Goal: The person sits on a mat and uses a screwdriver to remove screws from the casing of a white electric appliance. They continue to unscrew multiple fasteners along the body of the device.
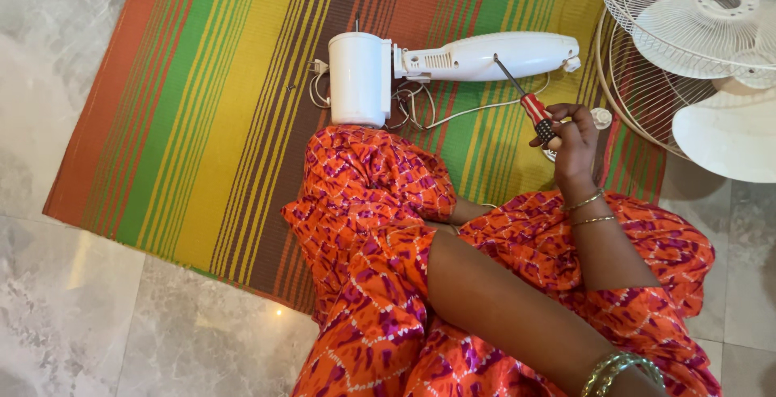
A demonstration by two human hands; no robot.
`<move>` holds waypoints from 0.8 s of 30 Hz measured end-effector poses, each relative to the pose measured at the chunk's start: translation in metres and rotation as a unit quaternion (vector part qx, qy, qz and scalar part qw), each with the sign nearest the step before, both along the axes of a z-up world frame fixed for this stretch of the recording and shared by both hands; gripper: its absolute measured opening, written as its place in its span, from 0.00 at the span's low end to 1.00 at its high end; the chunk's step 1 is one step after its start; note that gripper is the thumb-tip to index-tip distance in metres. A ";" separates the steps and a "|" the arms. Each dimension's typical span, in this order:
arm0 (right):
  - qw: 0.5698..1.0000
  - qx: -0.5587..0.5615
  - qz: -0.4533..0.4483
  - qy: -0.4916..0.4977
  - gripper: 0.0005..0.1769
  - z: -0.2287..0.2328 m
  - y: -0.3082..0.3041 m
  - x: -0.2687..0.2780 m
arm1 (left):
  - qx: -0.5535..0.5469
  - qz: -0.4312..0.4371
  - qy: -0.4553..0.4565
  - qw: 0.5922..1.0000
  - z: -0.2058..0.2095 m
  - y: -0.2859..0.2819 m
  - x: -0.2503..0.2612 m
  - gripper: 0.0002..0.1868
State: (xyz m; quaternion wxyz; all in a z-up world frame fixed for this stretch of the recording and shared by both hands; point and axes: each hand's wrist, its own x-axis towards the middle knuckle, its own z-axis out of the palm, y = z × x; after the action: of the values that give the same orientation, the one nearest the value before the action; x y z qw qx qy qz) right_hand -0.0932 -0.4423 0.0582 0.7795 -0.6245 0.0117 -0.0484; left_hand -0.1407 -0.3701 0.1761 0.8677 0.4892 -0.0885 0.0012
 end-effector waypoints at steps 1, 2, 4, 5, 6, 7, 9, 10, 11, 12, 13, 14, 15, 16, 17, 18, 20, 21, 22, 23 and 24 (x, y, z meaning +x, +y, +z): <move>1.000 -0.003 0.000 0.002 0.08 -0.003 0.001 0.000 | 0.014 -0.011 -0.004 1.000 -0.006 0.007 0.002 0.15; 1.000 -0.013 -0.001 -0.004 0.09 -0.005 0.002 0.001 | 0.031 -0.027 -0.012 0.999 -0.011 0.012 0.003 0.16; 0.999 -0.032 0.000 -0.017 0.11 -0.009 0.006 0.001 | 0.070 -0.059 -0.027 0.995 -0.018 0.014 0.003 0.18; 0.998 -0.062 -0.005 -0.012 0.11 -0.009 0.007 0.001 | 0.106 -0.085 -0.047 0.990 -0.020 0.011 0.003 0.19; 0.996 -0.091 -0.010 -0.008 0.10 -0.008 0.010 0.000 | 0.136 -0.108 -0.065 0.983 -0.022 0.005 0.003 0.20; 0.992 -0.122 -0.016 -0.004 0.10 -0.006 0.011 -0.001 | 0.182 -0.130 -0.096 0.970 -0.024 0.000 0.003 0.21; 0.957 -0.270 -0.031 -0.106 0.10 0.001 0.017 -0.004 | 0.285 -0.157 -0.176 0.929 -0.036 0.007 0.009 0.23; 0.926 -0.341 -0.040 -0.157 0.10 0.006 0.019 -0.005 | 0.334 -0.150 -0.217 0.905 -0.046 0.022 0.017 0.23; 0.907 -0.386 -0.032 -0.165 0.12 0.011 0.020 -0.008 | 0.386 -0.129 -0.251 0.879 -0.058 0.042 0.027 0.24; 0.886 -0.430 -0.024 -0.172 0.13 0.016 0.023 -0.011 | 0.429 -0.105 -0.279 0.853 -0.072 0.065 0.039 0.25; 0.864 -0.471 -0.016 -0.178 0.15 0.020 0.027 -0.014 | 0.478 -0.070 -0.287 0.828 -0.086 0.093 0.052 0.26; 0.840 -0.511 -0.008 -0.183 0.17 0.024 0.031 -0.016 | 0.519 -0.038 -0.279 0.807 -0.101 0.122 0.066 0.27; 0.814 -0.549 0.002 -0.188 0.19 0.027 0.035 -0.019 | 0.555 -0.008 -0.269 0.787 -0.115 0.151 0.076 0.28; 0.787 -0.586 0.011 -0.191 0.21 0.031 0.038 -0.020 | 0.580 0.011 -0.244 0.777 -0.128 0.176 0.083 0.30; 0.751 -0.625 0.009 -0.214 0.21 0.033 0.043 -0.021 | 0.597 0.042 -0.267 0.755 -0.139 0.197 0.089 0.30; 0.712 -0.661 0.007 -0.235 0.20 0.035 0.048 -0.021 | 0.612 0.073 -0.290 0.732 -0.149 0.212 0.094 0.30; 0.668 -0.701 0.009 -0.248 0.19 0.037 0.057 -0.023 | 0.632 0.107 -0.229 0.733 -0.166 0.233 0.095 0.32; 0.664 -0.708 0.011 -0.241 0.19 0.038 0.059 -0.023 | 0.639 0.125 -0.199 0.732 -0.173 0.237 0.095 0.33; 0.659 -0.714 0.013 -0.235 0.18 0.039 0.061 -0.023 | 0.648 0.137 -0.204 0.720 -0.178 0.238 0.098 0.34; 0.667 -0.709 0.010 -0.229 0.19 0.040 0.061 -0.022 | 0.657 0.149 -0.209 0.709 -0.182 0.236 0.102 0.35; 0.675 -0.703 0.008 -0.223 0.19 0.042 0.060 -0.021 | 0.666 0.162 -0.213 0.697 -0.186 0.234 0.107 0.36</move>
State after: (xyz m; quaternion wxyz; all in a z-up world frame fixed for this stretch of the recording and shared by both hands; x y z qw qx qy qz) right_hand -0.1142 -0.3820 0.1000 0.0902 -0.9589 -0.2049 -0.1742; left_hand -0.0340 -0.1357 -0.0098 0.2598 0.9324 -0.1680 0.1869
